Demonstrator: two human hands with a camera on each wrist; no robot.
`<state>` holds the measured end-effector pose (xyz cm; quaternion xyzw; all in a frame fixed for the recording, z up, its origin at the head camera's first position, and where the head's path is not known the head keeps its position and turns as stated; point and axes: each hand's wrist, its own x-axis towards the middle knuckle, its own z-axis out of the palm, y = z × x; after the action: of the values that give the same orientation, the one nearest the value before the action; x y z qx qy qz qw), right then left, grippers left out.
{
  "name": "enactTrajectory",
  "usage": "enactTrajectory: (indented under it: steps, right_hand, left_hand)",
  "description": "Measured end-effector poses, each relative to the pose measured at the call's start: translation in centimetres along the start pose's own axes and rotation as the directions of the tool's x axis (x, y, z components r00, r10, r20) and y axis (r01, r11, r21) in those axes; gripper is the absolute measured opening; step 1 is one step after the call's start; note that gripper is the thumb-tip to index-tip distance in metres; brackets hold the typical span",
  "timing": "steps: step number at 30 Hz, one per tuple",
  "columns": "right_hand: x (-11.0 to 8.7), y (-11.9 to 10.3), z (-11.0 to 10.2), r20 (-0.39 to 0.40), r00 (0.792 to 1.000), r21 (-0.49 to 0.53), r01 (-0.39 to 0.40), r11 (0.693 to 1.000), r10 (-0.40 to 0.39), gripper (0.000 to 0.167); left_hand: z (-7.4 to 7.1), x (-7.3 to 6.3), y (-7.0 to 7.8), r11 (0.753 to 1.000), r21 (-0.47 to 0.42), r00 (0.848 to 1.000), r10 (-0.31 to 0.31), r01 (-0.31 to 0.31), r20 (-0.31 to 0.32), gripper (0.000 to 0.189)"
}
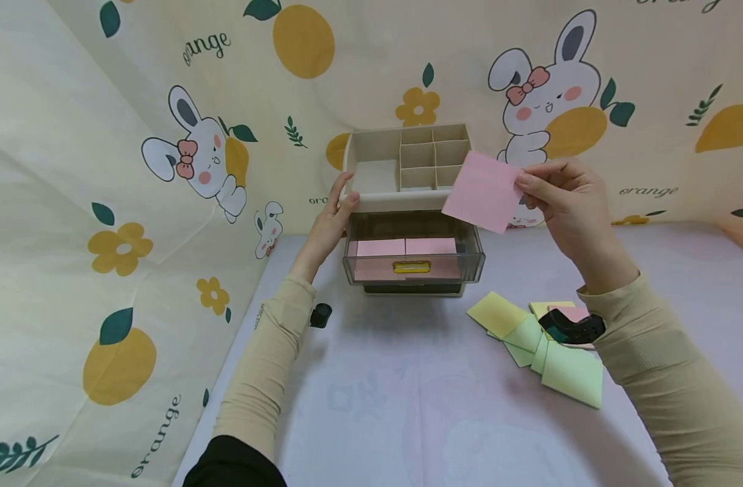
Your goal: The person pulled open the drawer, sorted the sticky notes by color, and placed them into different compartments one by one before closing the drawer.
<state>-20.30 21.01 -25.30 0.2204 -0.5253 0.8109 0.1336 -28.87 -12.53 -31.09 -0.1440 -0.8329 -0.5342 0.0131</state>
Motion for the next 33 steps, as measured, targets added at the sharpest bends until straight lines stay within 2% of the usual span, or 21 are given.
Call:
enactTrajectory:
  steps: [4, 8, 13, 17, 21, 27, 30, 33]
  right_hand:
    - [0.4, 1.2, 0.9, 0.009, 1.0, -0.09, -0.021, 0.996, 0.022, 0.008]
    - [0.6, 2.4, 1.5, 0.026, 0.997, -0.196, -0.065, 0.978, 0.072, 0.008]
    - [0.7, 3.5, 1.9, 0.056, 0.991, -0.352, -0.091, 0.932, 0.118, 0.008]
    - [0.5, 4.1, 2.0, 0.073, 0.985, -0.518, -0.096, 0.85, 0.156, 0.007]
    - [0.3, 4.6, 2.1, 0.116, 0.976, -0.657, -0.066, 0.751, 0.187, 0.013]
    - [0.1, 5.1, 2.1, 0.16, 0.953, -0.792, -0.031, 0.609, 0.257, 0.016]
    - [0.1, 5.2, 2.2, 0.169, 0.947, -0.826, -0.015, 0.563, 0.272, 0.018]
    - [0.2, 5.1, 2.2, 0.187, 0.944, -0.845, 0.014, 0.534, 0.272, 0.017]
  left_hand:
    - [0.0, 0.0, 0.0, 1.0, -0.002, 1.0, 0.0, 0.0, -0.001, 0.075]
    - [0.0, 0.1, 0.1, 1.0, 0.0, 1.0, 0.001, -0.001, -0.007, 0.073]
    - [0.0, 0.1, 0.0, 1.0, 0.004, 1.0, -0.012, 0.012, -0.005, 0.07]
    - [0.0, 0.1, 0.0, 1.0, -0.009, 1.0, -0.007, 0.007, -0.004, 0.072]
    - [0.0, 0.1, 0.0, 1.0, -0.02, 1.0, -0.003, 0.003, -0.001, 0.074]
    - [0.0, 0.0, 0.0, 1.0, -0.01, 1.0, -0.006, 0.006, -0.001, 0.07]
    - [0.0, 0.0, 0.0, 1.0, -0.004, 1.0, -0.009, 0.009, -0.003, 0.066]
    - [0.0, 0.0, 0.0, 1.0, -0.016, 1.0, -0.011, 0.011, 0.001, 0.065]
